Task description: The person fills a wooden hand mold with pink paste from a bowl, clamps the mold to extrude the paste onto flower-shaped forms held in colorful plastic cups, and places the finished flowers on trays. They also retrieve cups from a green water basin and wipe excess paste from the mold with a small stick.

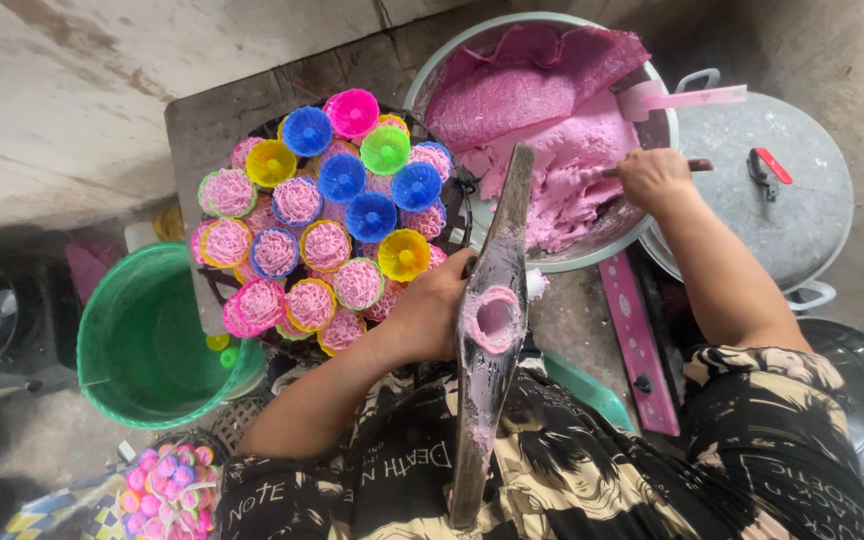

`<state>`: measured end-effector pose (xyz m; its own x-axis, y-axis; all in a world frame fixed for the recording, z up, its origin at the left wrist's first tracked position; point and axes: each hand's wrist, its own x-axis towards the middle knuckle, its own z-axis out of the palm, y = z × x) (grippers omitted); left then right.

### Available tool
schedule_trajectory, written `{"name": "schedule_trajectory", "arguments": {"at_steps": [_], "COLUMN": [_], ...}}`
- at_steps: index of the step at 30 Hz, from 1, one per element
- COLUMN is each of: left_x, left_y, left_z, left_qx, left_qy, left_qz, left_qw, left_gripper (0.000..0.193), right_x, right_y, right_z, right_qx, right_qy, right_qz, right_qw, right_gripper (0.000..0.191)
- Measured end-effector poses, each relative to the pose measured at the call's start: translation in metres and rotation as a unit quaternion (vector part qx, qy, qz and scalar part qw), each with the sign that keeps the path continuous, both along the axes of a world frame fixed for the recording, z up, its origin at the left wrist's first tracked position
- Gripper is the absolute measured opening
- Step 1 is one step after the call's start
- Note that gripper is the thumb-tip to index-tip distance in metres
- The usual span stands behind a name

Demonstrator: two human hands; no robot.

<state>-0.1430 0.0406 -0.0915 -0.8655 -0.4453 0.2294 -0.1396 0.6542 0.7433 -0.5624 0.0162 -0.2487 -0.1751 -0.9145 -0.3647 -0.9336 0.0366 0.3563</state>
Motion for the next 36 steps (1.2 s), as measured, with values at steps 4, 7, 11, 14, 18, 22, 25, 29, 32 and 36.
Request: {"name": "schedule_trajectory", "arguments": {"at_steps": [4, 7, 11, 14, 18, 22, 25, 29, 32, 36], "left_x": [0.000, 0.002, 0.006, 0.010, 0.018, 0.028, 0.033, 0.041, 0.048, 0.046], "left_y": [0.005, 0.010, 0.017, 0.019, 0.023, 0.029, 0.033, 0.038, 0.044, 0.035], "left_z": [-0.004, -0.004, -0.003, -0.002, -0.002, -0.003, -0.007, -0.015, -0.022, -0.032], "left_qx": [-0.011, -0.015, -0.018, -0.014, -0.009, -0.010, -0.017, -0.019, -0.027, -0.051], "left_qy": [-0.013, 0.002, 0.024, 0.022, 0.011, 0.016, 0.015, -0.026, 0.006, 0.050], "left_qz": [0.011, 0.008, 0.011, 0.013, 0.017, 0.011, 0.007, 0.024, 0.069, 0.142], "left_qw": [1.000, 1.000, 0.999, 1.000, 1.000, 1.000, 1.000, 0.999, 0.997, 0.987], "left_gripper": [0.051, 0.049, 0.055, 0.057, 0.056, 0.056, 0.057, 0.052, 0.051, 0.049], "right_x": [-0.002, 0.004, 0.010, 0.019, 0.037, 0.055, 0.071, 0.085, 0.069, 0.025], "right_y": [0.009, 0.009, 0.008, 0.011, 0.018, 0.026, 0.031, 0.036, 0.053, 0.095], "right_z": [-0.008, -0.012, -0.005, 0.001, 0.005, 0.009, 0.011, 0.023, 0.045, 0.097], "right_qx": [-0.029, 0.015, 0.036, 0.041, 0.039, 0.052, 0.069, 0.127, 0.130, 0.036], "right_qy": [-0.017, -0.030, -0.052, -0.064, -0.096, -0.120, -0.138, -0.173, -0.278, -0.446], "right_qz": [-0.025, -0.026, -0.040, -0.043, -0.069, -0.069, -0.070, -0.102, -0.154, -0.256], "right_qw": [0.999, 0.999, 0.997, 0.996, 0.992, 0.989, 0.985, 0.971, 0.939, 0.857], "right_gripper": [0.022, 0.023, 0.025, 0.027, 0.029, 0.031, 0.032, 0.036, 0.040, 0.041]}}
